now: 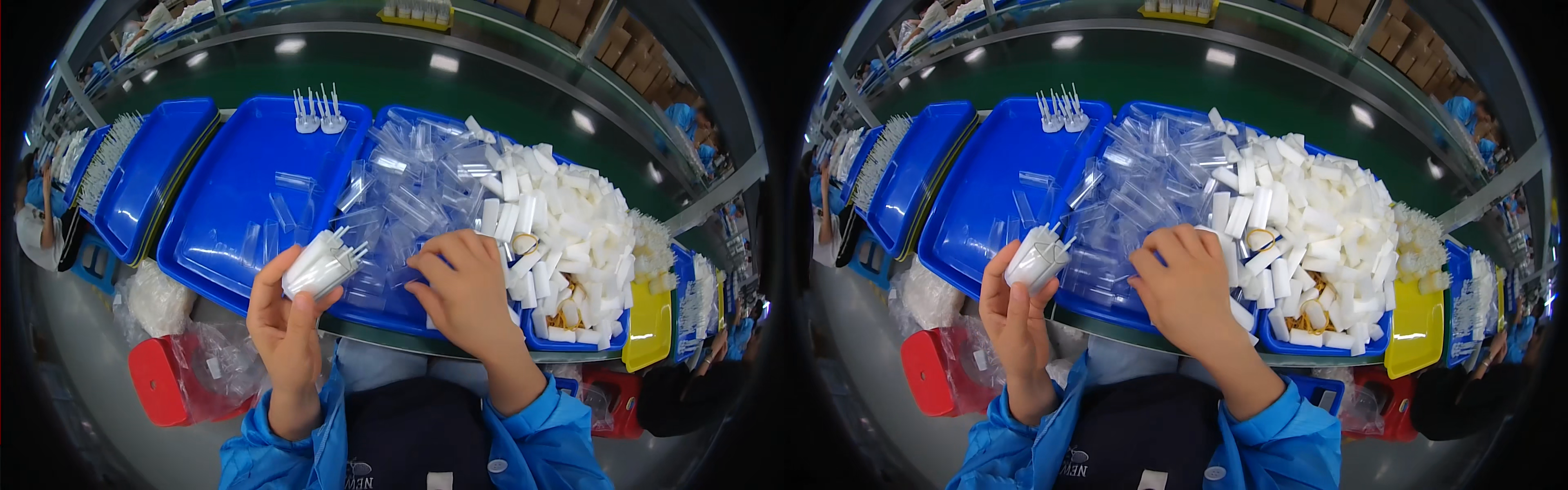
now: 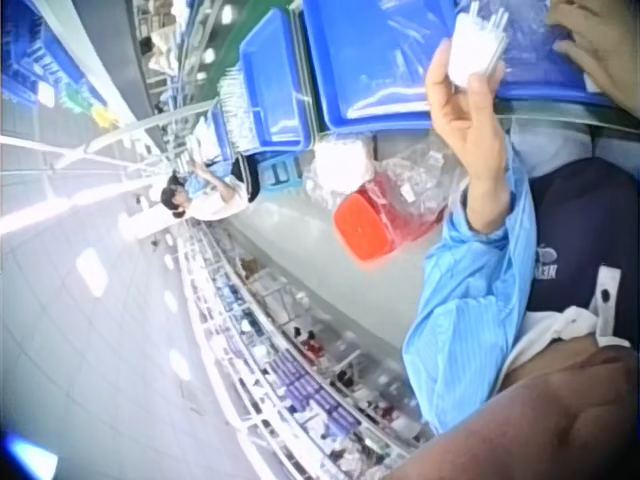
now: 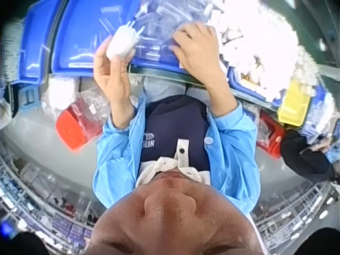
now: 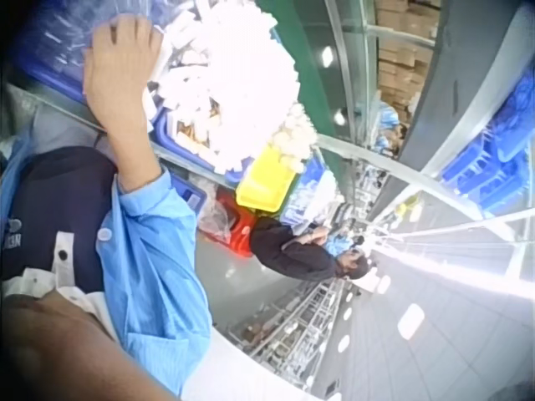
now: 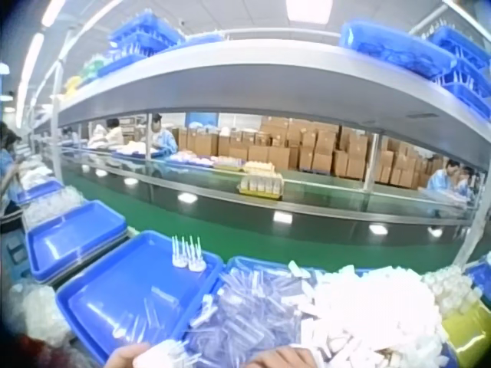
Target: The person repeatedly picks up white cylindrical plastic pieces and clear plastic tubes from blue trays. They insert the white pieces into the clear tubes by hand and place the assembled units into a separate blue tray. The process is repetitive and involves handling small components one at a time.
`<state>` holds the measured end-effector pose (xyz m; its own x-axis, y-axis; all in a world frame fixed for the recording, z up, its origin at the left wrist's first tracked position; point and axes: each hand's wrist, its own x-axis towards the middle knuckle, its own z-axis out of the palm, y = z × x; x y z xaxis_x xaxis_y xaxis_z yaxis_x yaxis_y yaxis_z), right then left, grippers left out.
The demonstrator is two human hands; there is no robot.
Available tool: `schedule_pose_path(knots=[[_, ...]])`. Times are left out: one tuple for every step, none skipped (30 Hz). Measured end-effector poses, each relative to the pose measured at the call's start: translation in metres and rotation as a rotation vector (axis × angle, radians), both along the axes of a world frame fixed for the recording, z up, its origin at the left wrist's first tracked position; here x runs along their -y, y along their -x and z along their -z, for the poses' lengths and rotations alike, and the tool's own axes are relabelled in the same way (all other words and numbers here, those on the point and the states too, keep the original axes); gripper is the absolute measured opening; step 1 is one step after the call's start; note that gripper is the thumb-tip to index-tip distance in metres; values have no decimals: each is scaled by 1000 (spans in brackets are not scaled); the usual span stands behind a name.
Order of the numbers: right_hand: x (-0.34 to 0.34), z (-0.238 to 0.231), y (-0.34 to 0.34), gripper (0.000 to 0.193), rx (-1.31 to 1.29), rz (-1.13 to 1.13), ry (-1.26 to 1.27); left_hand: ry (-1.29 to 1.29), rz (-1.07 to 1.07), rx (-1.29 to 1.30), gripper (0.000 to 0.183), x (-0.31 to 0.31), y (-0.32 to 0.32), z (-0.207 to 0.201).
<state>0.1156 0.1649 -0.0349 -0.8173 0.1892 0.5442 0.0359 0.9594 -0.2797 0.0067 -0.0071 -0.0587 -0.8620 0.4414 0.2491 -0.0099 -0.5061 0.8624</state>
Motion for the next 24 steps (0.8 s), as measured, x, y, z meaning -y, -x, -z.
schedule_pose_path(knots=[[-3,-2,-2,24,-50,18,45,-5,10,12,45,-2,-1,0],[-6,-1,-3,24,-101,36,90,-9,20,23,46,-4,-1,-1],[-9,0,-5,25,-152,54,136,-13,32,35,46,-6,-2,-2],[-12,3,-8,24,-195,32,241,-8,40,59,48,-10,-3,-2],[-13,4,-11,24,-220,28,301,-2,44,68,49,-11,-3,-2],[-12,4,-12,24,-247,24,361,3,49,78,49,-11,-5,-2],[-12,3,-14,25,-270,16,427,15,49,91,50,-10,-6,-3],[-13,0,-17,26,-291,-13,457,7,65,123,51,-12,-6,-5],[-14,-4,-21,27,-331,-25,468,2,91,108,51,-13,-8,-4],[-14,-7,-24,27,-368,-45,485,2,109,94,51,-12,-10,-3],[-14,-9,-28,28,-405,-65,502,1,127,80,51,-12,-13,-3],[-14,-6,-32,31,-444,-78,585,14,167,50,50,-14,-15,-4],[-10,-7,-39,31,-437,-57,759,33,201,27,49,-14,-18,-3],[-5,-11,-47,31,-427,-35,934,52,234,4,48,-14,-22,-2],[-4,-13,-54,32,-414,-13,1108,71,267,-20,47,-15,-27,-2],[-8,-11,-60,29,-435,-66,1104,10,302,-59,47,-21,-32,-7],[-11,-9,-68,28,-447,-104,1072,14,319,-112,47,-23,-35,-9],[-13,-7,-75,26,-458,-142,1041,17,336,-165,47,-24,-37,-10],[-14,-5,-82,25,-473,-175,1008,20,360,-218,47,-27,-40,-11],[-10,-7,-88,26,-493,-186,1042,40,363,-231,48,-29,-43,-11],[-10,-8,-90,26,-513,-149,1028,61,368,-245,48,-31,-46,-13],[-9,-8,-91,26,-533,-114,1013,81,371,-260,48,-32,-49,-14],[-9,-7,-92,27,-553,-78,998,101,375,-276,48,-34,-51,-14],[-9,-7,-94,27,-543,-69,1010,114,382,-295,48,-35,-53,-13]])
